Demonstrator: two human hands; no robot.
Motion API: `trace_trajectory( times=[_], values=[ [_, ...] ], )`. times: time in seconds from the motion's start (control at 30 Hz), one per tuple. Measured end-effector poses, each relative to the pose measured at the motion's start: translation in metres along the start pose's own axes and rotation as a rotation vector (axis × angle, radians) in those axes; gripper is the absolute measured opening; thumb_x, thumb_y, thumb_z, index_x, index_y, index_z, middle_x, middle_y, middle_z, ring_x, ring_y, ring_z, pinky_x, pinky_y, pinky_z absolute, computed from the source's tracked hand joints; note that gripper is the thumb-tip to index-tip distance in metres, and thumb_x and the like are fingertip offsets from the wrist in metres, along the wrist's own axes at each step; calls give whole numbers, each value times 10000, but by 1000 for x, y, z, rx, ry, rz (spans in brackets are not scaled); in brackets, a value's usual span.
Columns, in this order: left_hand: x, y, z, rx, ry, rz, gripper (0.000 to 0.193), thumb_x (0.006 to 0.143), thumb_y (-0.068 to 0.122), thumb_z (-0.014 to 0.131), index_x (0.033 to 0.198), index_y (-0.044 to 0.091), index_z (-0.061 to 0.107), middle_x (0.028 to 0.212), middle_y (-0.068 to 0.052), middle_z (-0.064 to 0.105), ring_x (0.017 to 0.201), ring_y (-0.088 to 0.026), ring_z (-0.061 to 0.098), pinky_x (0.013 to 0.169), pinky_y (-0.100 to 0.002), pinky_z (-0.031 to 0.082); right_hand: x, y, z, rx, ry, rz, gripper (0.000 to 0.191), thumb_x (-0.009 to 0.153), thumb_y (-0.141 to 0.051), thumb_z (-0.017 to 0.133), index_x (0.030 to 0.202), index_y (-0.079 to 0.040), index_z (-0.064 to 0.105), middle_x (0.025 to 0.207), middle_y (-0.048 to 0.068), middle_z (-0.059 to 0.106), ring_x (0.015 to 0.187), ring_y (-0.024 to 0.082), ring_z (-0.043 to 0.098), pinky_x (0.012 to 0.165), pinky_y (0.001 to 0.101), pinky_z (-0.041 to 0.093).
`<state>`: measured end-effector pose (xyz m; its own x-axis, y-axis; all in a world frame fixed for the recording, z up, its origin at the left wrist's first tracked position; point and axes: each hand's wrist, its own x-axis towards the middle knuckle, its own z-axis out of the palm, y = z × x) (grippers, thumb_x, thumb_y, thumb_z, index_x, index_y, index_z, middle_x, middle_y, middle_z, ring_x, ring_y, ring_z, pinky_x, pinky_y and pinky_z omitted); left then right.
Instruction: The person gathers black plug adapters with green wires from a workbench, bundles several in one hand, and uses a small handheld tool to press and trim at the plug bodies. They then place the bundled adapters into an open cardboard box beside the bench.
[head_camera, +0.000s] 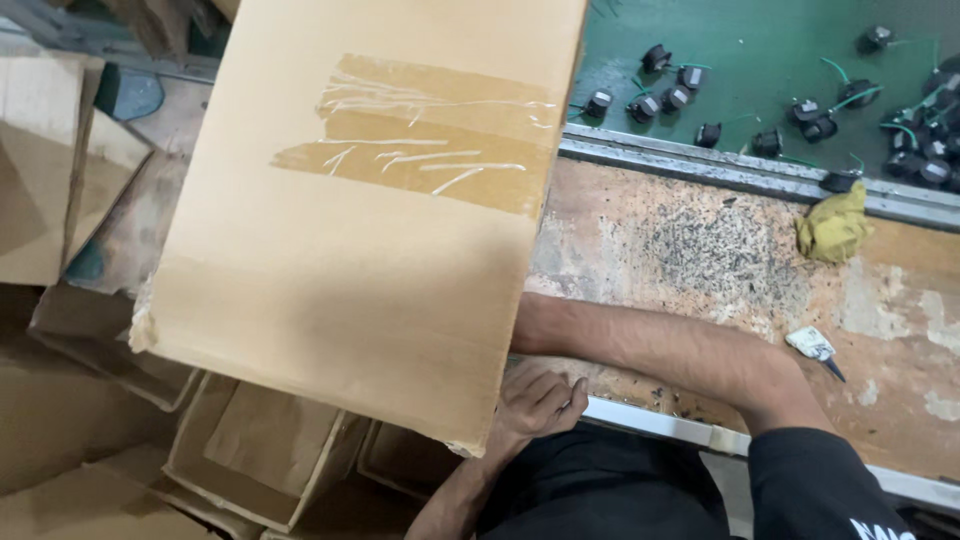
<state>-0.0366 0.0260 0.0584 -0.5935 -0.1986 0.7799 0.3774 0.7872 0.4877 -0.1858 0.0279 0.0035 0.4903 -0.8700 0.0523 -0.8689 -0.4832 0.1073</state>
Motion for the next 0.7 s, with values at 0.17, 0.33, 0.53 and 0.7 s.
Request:
trace_trajectory(
  times=[0.17, 0.33, 0.53, 0.7],
  values=[
    [7, -2, -1, 28, 6, -1, 279, 833, 25, 781, 649, 82, 578, 654, -36, 544, 602, -197, 555, 582, -329, 443, 13, 8, -1, 18, 15, -43, 415, 946, -221, 545, 1326, -114, 673, 1374, 99, 630, 1309, 266, 534, 1137, 450, 390],
    [11, -1, -6, 46, -42, 5, 306, 869, 33, 778, 663, 90, 559, 680, -19, 563, 627, -170, 572, 610, -304, 458, 25, 9, -1, 12, 28, -64, 412, 937, -232, 552, 1316, -119, 668, 1364, 99, 623, 1302, 270, 533, 1134, 458, 388],
    [8, -5, -7, 52, -38, -1, 343, 821, 24, 796, 612, 103, 536, 612, -29, 500, 575, -191, 517, 573, -336, 411, 17, 11, 0, 35, 11, -56, 409, 927, -245, 561, 1305, -126, 662, 1353, 98, 616, 1295, 275, 532, 1131, 467, 386],
    [7, -8, -1, 14, -28, -16, 297, 851, 26, 778, 656, 92, 565, 655, -33, 530, 623, -193, 553, 614, -325, 456, 23, 9, 5, 36, 16, -64, 407, 918, -255, 569, 1296, -131, 656, 1343, 98, 609, 1288, 279, 531, 1129, 474, 385]
  ],
)
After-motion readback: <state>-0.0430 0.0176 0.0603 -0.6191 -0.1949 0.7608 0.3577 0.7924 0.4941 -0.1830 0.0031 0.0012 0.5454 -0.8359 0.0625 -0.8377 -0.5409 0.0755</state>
